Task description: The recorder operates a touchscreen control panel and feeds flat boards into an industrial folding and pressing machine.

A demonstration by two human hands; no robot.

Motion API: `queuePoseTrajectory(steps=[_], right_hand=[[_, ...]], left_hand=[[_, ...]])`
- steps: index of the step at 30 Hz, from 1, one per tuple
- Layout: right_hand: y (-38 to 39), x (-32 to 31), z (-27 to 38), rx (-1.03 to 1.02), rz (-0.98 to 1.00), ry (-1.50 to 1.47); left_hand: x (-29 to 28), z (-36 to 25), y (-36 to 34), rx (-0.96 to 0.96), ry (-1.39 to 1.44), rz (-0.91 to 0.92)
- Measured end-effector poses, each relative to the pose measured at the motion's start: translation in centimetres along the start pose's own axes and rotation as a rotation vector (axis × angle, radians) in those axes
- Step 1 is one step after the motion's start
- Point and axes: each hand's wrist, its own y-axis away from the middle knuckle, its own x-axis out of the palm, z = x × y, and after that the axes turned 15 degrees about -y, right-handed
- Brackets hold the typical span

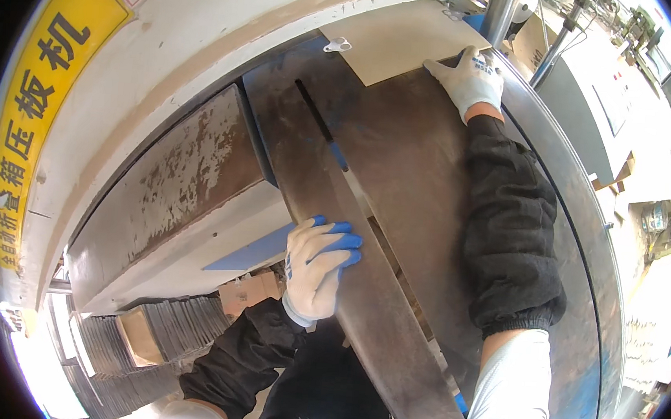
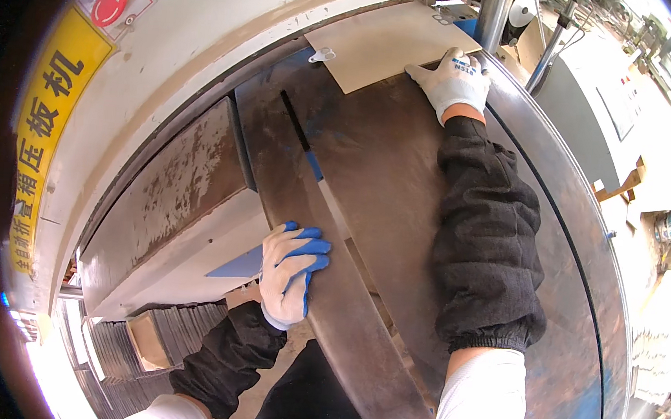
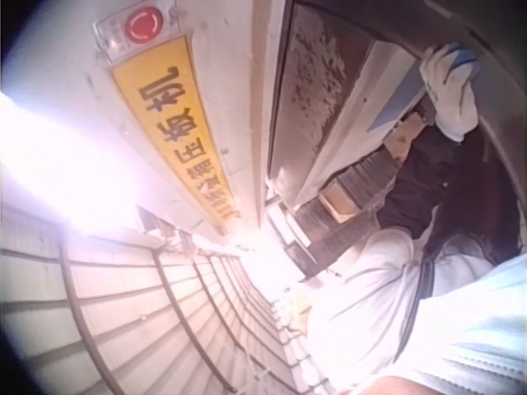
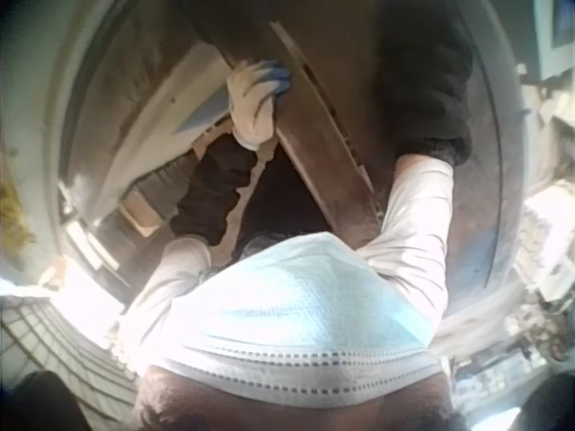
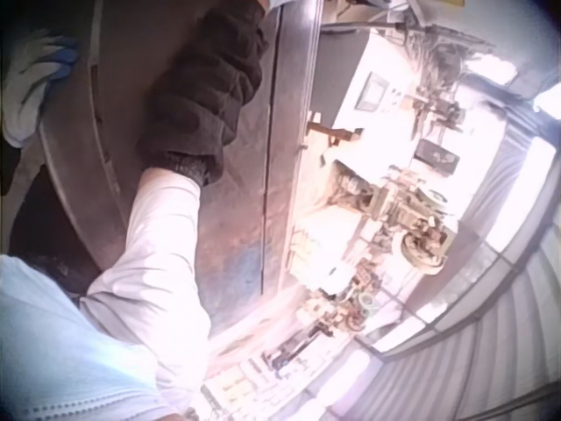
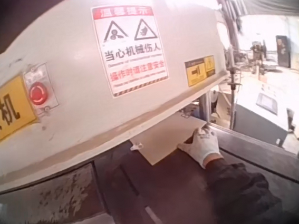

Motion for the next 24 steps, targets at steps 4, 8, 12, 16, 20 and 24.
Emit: queuePoseTrajectory(steps=[4,8,12,16,20,24], right_hand=[[-0.12,0.32,-0.32,-0.009,-0.002,-0.001],[-0.16,0.22,-0.29,-0.017,-0.008,0.014],[0.09,0.26,-0.20,-0.033,-0.018,0.024],[0.10,0.03,-0.32,-0.031,-0.013,0.031],[-0.05,0.03,-0.57,-0.026,-0.016,0.055],[0.21,-0.26,0.01,-0.021,0.012,0.060]], left_hand=[[-0.14,-0.15,-0.22,-0.008,-0.013,0.010],[-0.15,-0.20,-0.17,-0.003,-0.033,0.042],[-0.30,-0.37,-0.24,-0.008,-0.034,0.054],[-0.30,-0.50,-0.49,-0.003,-0.034,0.067],[-0.07,-0.42,-0.57,0.014,-0.029,0.066],[-0.28,-0.27,-0.44,0.001,-0.027,0.066]])
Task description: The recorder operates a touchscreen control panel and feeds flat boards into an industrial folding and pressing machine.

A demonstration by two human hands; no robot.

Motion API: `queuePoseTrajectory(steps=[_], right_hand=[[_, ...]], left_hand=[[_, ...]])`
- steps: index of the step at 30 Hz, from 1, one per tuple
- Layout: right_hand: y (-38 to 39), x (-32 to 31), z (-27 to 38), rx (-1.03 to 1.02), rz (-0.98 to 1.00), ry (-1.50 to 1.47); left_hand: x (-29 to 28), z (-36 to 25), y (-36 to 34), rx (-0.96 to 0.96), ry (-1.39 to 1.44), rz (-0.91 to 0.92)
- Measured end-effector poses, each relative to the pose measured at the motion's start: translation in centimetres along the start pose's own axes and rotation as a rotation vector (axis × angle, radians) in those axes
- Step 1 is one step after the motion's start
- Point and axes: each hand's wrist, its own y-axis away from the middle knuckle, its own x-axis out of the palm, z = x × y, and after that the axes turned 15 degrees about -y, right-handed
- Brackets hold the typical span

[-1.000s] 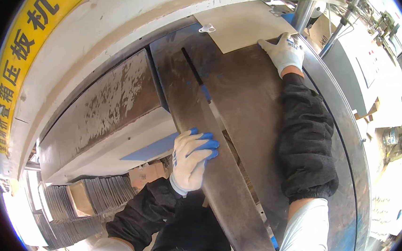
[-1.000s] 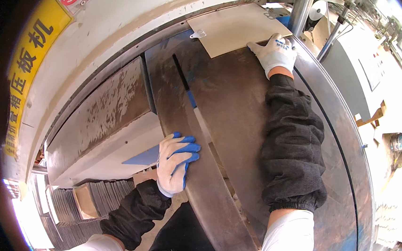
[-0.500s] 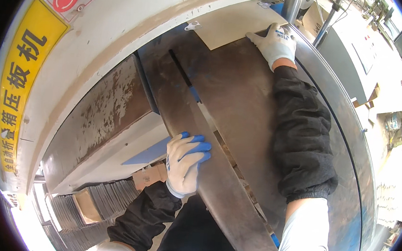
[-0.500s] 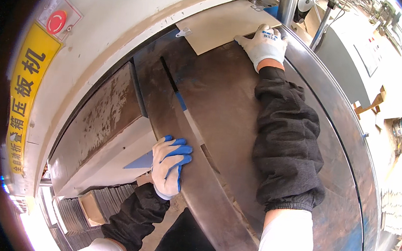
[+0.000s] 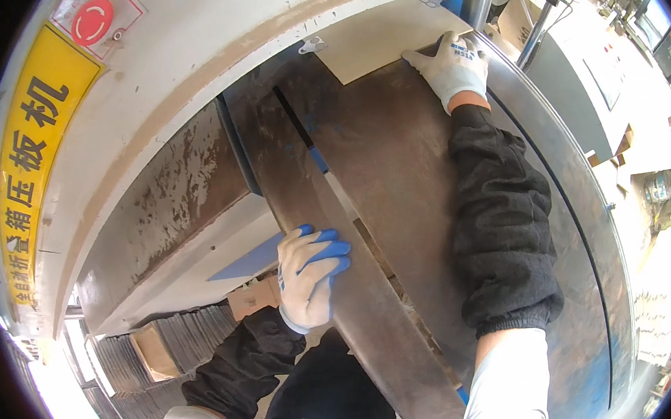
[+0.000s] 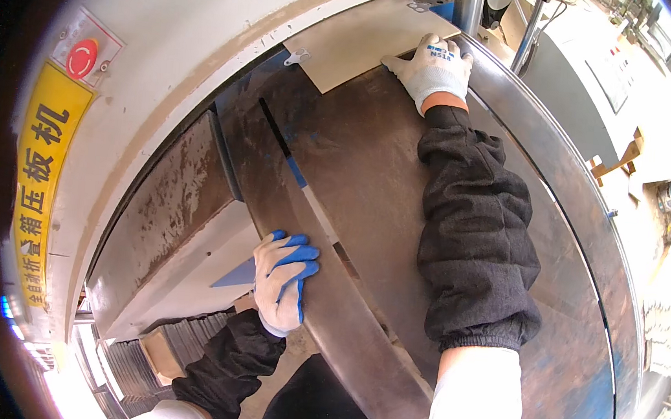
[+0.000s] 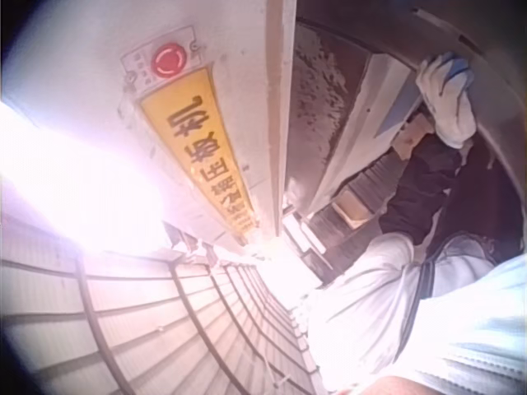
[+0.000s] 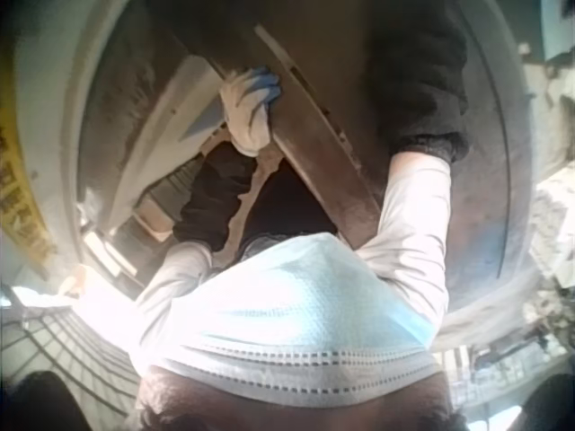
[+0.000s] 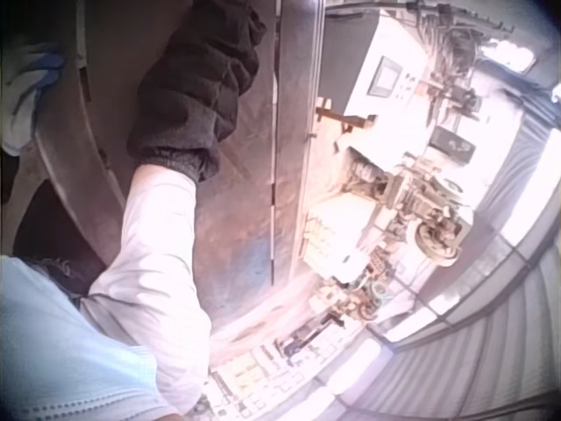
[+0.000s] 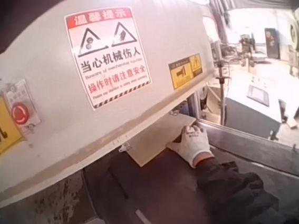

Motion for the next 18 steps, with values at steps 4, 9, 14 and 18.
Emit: queuePoseTrajectory(steps=[4,9,14,18], right_hand=[[0.5,0.0,0.0,0.026,-0.024,-0.107],[2.0,0.8,2.8,0.011,-0.099,0.006],[0.3,4.3,4.9,0.165,-0.163,-0.202],[-3.6,3.3,6.2,0.592,-0.237,-1.222]], left_hand=[[0.1,0.2,0.1,0.002,0.011,-0.002],[0.0,0.4,0.1,0.014,0.016,-0.001],[0.4,0.8,0.6,0.016,0.040,-0.026],[0.7,1.0,0.7,0.011,0.086,-0.080]])
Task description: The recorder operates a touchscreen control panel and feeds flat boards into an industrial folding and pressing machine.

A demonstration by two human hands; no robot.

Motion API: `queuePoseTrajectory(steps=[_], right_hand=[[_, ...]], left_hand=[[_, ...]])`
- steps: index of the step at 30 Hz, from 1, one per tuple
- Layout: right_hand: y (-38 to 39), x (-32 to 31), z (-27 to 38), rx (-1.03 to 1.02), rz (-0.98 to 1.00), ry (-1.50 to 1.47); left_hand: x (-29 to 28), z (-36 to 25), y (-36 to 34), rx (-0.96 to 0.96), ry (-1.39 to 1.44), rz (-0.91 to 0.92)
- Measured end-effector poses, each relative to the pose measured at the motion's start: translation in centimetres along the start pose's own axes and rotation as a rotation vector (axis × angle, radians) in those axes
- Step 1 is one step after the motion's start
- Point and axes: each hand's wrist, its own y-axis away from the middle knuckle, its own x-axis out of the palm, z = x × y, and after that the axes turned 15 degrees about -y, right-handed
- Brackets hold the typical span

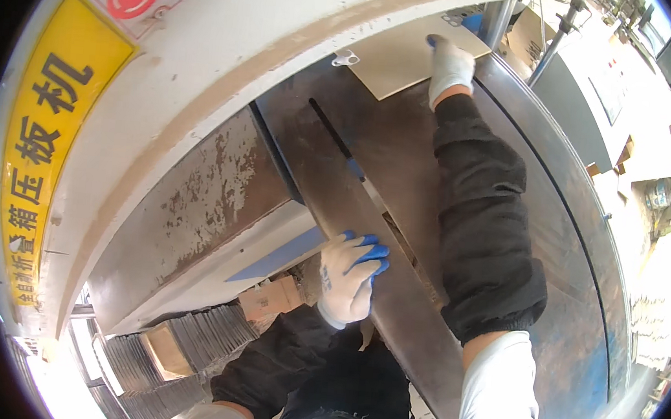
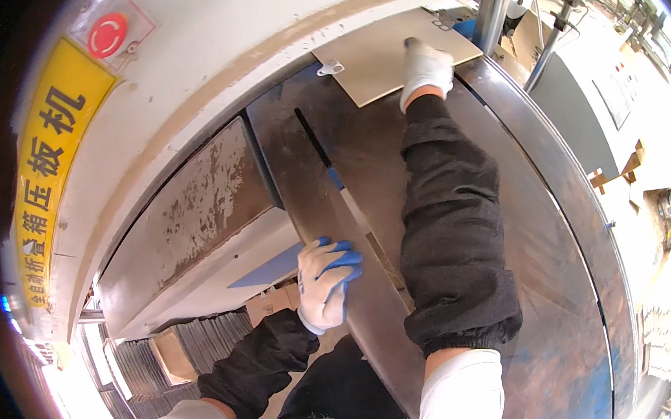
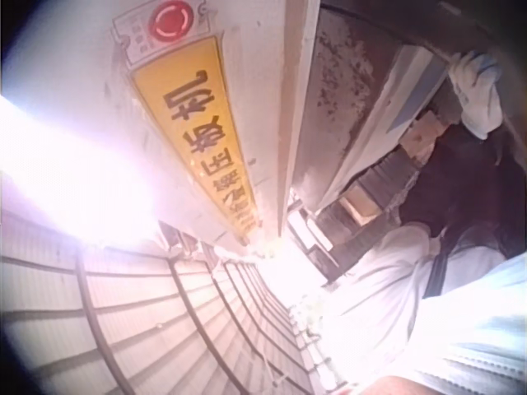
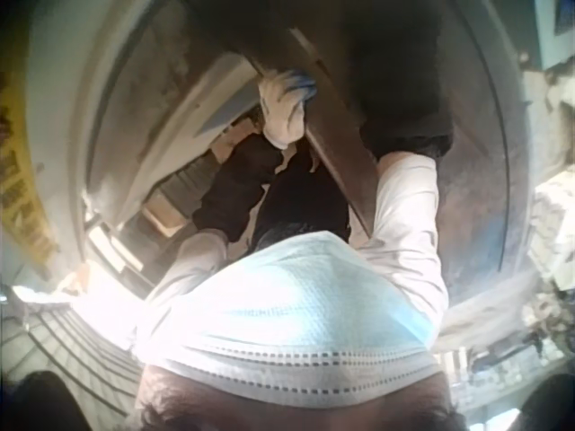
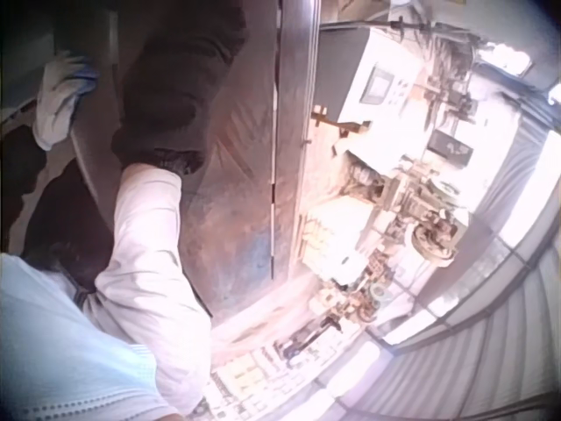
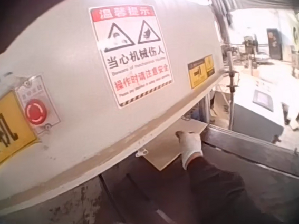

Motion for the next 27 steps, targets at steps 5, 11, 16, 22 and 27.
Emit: queuePoseTrajectory(steps=[5,11,16,22,27], right_hand=[[-0.3,0.0,1.4,0.243,-0.126,-0.803],[-0.3,1.3,-2.4,0.252,0.295,-0.483],[1.9,-0.1,-3.1,0.372,0.241,-0.718],[7.3,-8.6,-1.0,0.339,0.324,-0.725],[14.9,-18.6,3.0,0.347,0.383,-0.650]], left_hand=[[-0.6,-0.3,-0.3,0.001,-0.007,-0.028],[-0.1,0.1,-0.2,0.002,0.015,-0.045],[-0.2,0.2,-0.1,0.023,0.002,-0.039],[-0.4,0.1,0.3,0.022,-0.007,-0.073],[-0.8,-0.2,-0.1,0.011,-0.056,-0.060]])
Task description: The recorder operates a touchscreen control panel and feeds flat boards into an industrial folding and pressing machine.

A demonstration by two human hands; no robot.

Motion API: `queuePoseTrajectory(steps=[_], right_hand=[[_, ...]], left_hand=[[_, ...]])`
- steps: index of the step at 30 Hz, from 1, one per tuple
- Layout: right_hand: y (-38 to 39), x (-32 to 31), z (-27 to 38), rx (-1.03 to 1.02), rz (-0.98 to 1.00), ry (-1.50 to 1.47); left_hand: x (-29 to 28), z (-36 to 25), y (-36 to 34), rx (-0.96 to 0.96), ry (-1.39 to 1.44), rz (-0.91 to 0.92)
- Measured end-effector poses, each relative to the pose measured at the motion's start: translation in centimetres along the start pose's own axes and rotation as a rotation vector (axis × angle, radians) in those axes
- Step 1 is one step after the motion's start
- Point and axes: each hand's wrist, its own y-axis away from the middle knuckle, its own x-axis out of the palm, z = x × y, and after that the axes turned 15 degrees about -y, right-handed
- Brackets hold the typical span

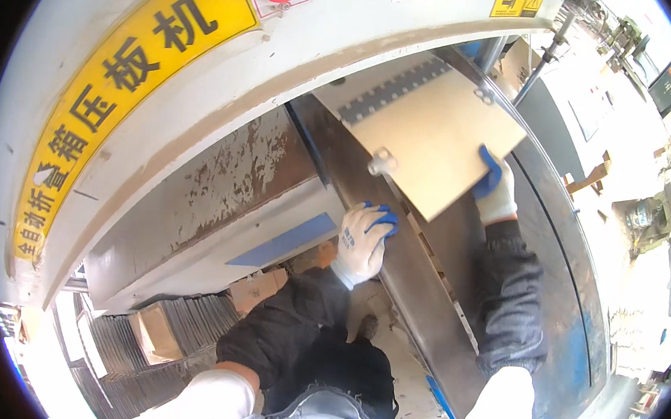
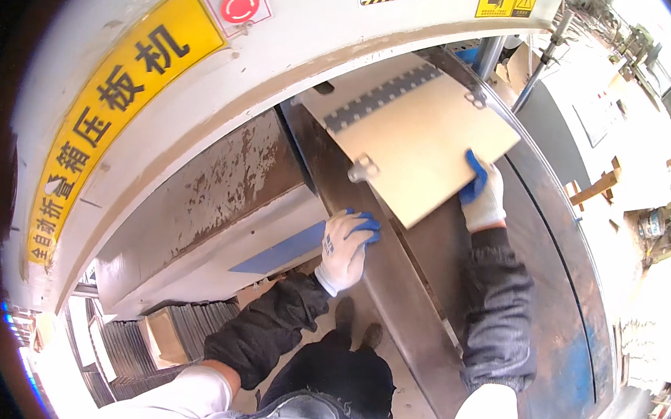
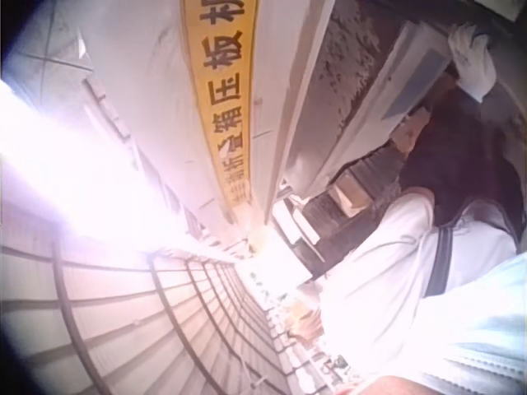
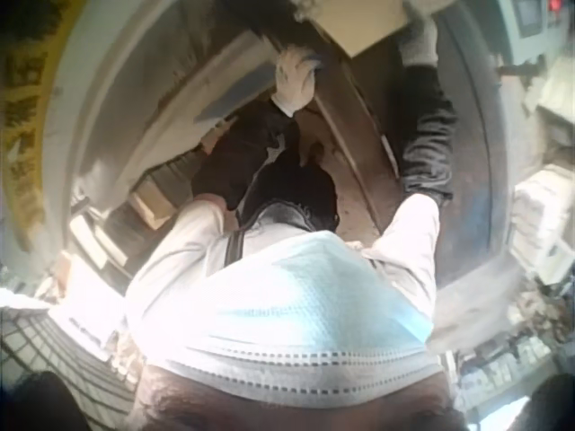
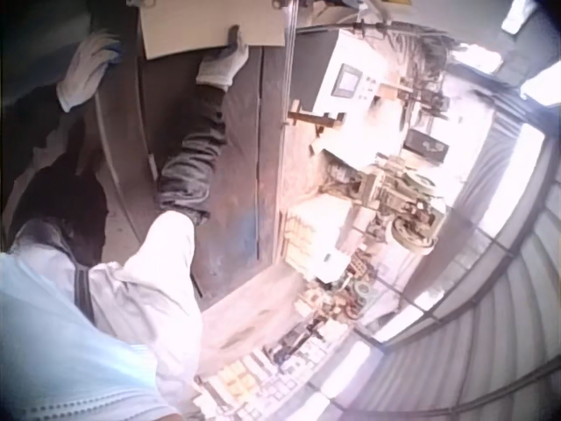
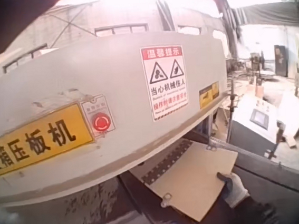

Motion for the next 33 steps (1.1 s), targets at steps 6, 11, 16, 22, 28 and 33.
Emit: queuePoseTrajectory(steps=[6,11,16,22,28,33], right_hand=[[14.2,-8.5,6.5,-0.086,-0.142,0.172],[24.4,-14.9,10.7,-0.147,-0.306,0.201],[30.8,-16.0,12.1,-0.161,-0.350,0.240],[32.2,-13.3,10.9,-0.226,-0.407,0.252],[31.2,-13.7,9.3,-0.340,-0.493,0.218],[30.9,-13.4,8.6,-0.432,-0.505,0.277]], left_hand=[[-5.5,-3.4,1.5,0.224,0.109,0.199],[-8.4,-6.0,0.3,0.106,0.034,0.093],[-5.8,-6.5,-4.4,0.092,-0.118,0.168],[-0.8,-5.6,-2.1,0.112,-0.292,0.474],[-0.6,-4.8,-1.6,0.142,-0.286,0.509],[-2.3,-3.3,-4.0,0.280,-0.243,0.673]])
